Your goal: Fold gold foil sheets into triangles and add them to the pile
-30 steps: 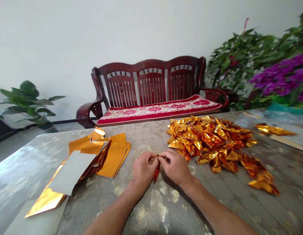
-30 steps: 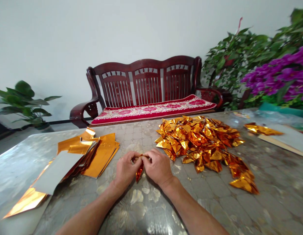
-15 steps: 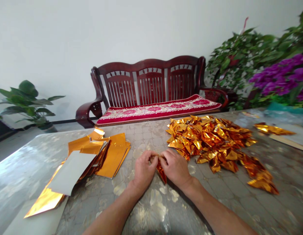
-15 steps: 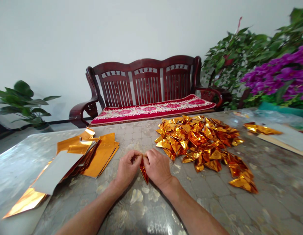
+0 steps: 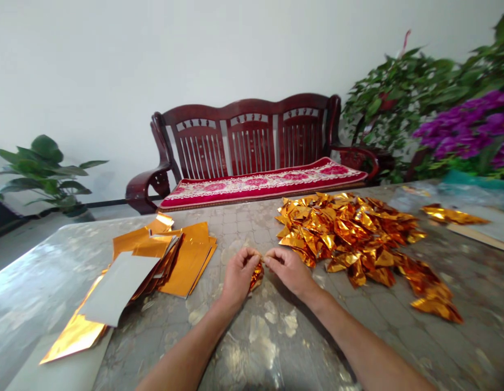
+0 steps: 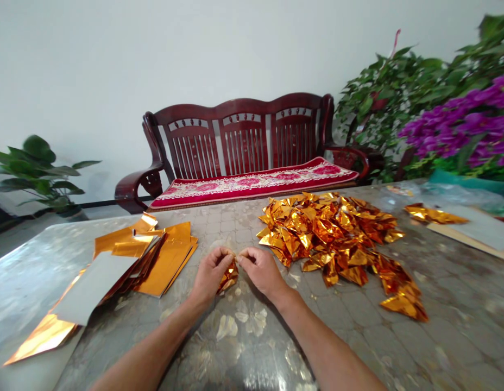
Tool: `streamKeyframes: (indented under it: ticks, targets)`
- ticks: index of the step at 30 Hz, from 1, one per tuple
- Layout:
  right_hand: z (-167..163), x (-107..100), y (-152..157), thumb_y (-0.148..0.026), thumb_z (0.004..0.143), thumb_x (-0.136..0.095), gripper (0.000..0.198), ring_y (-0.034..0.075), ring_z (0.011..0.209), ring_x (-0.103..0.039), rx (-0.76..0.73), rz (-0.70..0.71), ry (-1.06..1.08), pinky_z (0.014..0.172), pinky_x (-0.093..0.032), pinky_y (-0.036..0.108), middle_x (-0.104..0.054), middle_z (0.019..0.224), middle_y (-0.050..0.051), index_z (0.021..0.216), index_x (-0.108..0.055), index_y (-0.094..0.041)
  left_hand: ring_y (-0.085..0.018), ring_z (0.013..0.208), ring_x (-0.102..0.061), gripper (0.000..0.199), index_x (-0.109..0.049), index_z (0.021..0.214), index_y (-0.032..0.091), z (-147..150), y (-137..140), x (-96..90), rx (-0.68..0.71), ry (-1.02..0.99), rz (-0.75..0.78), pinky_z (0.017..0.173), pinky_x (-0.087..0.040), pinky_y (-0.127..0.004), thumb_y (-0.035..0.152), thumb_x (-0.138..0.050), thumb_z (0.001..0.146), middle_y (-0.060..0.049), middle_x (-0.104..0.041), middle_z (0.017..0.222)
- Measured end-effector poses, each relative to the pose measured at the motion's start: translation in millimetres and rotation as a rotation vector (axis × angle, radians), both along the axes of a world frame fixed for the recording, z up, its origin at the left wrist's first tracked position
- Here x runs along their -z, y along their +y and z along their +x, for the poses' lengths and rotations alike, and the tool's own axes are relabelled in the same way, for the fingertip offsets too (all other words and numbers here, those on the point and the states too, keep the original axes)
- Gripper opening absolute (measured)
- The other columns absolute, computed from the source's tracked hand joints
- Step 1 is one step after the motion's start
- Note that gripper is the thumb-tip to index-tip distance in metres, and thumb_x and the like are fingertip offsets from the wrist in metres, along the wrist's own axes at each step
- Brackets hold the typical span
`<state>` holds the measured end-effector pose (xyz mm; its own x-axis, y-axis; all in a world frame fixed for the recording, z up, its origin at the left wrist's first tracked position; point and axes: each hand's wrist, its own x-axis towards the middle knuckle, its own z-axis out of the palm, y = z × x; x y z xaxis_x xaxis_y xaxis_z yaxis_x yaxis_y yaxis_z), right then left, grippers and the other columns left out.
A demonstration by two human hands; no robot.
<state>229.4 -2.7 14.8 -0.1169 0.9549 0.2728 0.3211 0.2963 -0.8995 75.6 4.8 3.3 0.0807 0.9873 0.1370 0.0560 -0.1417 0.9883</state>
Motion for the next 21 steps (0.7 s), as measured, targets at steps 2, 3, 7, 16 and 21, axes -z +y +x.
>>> streamKeyframes:
  ticks: [2,3,7,16,21]
  targets:
    - [-0.3,0.0,1.0,-0.034,0.08,-0.06,0.019,0.013,0.059,-0.054,-0.019,-0.032,0.057,0.057,-0.042,0.023,-0.062,0.062,-0.002,0.07,-0.065,-0.019,-0.009,0.055,-0.051,0.02,-0.057,0.075,0.019,1.2,-0.3,-0.9,0.019,-0.071,-0.046,0.054,-0.042,-0.02,0.037,-0.063,0.076,0.005,-0.054,0.06]
    - [-0.6,-0.2,1.0,-0.034,0.079,-0.061,0.018,0.013,0.058,-0.053,-0.025,-0.051,0.08,0.056,-0.042,0.023,-0.062,0.062,-0.002,0.07,-0.065,-0.019,-0.009,0.054,-0.051,0.021,-0.057,0.074,0.019,1.7,-0.2,-1.2,0.027,-0.095,-0.06,0.053,-0.042,-0.02,0.038,-0.064,0.075,0.005,-0.053,0.06]
    - [-3.0,-0.3,-0.1,-0.035,0.075,-0.065,0.017,0.012,0.055,-0.051,-0.013,-0.148,0.167,0.051,-0.041,0.022,-0.059,0.061,-0.003,0.072,-0.064,-0.019,-0.009,0.057,-0.052,0.025,-0.058,0.074,0.018,2.6,1.0,-1.3,0.042,-0.129,-0.071,0.054,-0.042,-0.02,0.04,-0.068,0.072,0.004,-0.055,0.063]
    - [-6.6,0.1,-2.1,-0.032,0.078,-0.063,0.014,0.01,0.055,-0.048,-0.039,-0.173,0.185,0.052,-0.038,0.021,-0.057,0.062,-0.004,0.075,-0.065,-0.018,-0.009,0.058,-0.057,0.032,-0.058,0.081,0.018,2.7,3.0,-0.7,-0.02,-0.198,-0.101,0.057,-0.046,-0.02,0.036,-0.077,0.063,0.003,-0.062,0.067]
    - [-6.5,0.9,-2.9,-0.033,0.08,-0.06,0.015,0.012,0.062,-0.051,-0.016,-0.085,0.12,0.059,-0.041,0.024,-0.057,0.066,-0.003,0.073,-0.061,-0.019,-0.01,0.056,-0.056,0.026,-0.059,0.074,0.016,0.7,6.3,-0.2,-0.008,-0.174,-0.127,0.056,-0.045,-0.02,0.034,-0.075,0.064,0.003,-0.061,0.063]
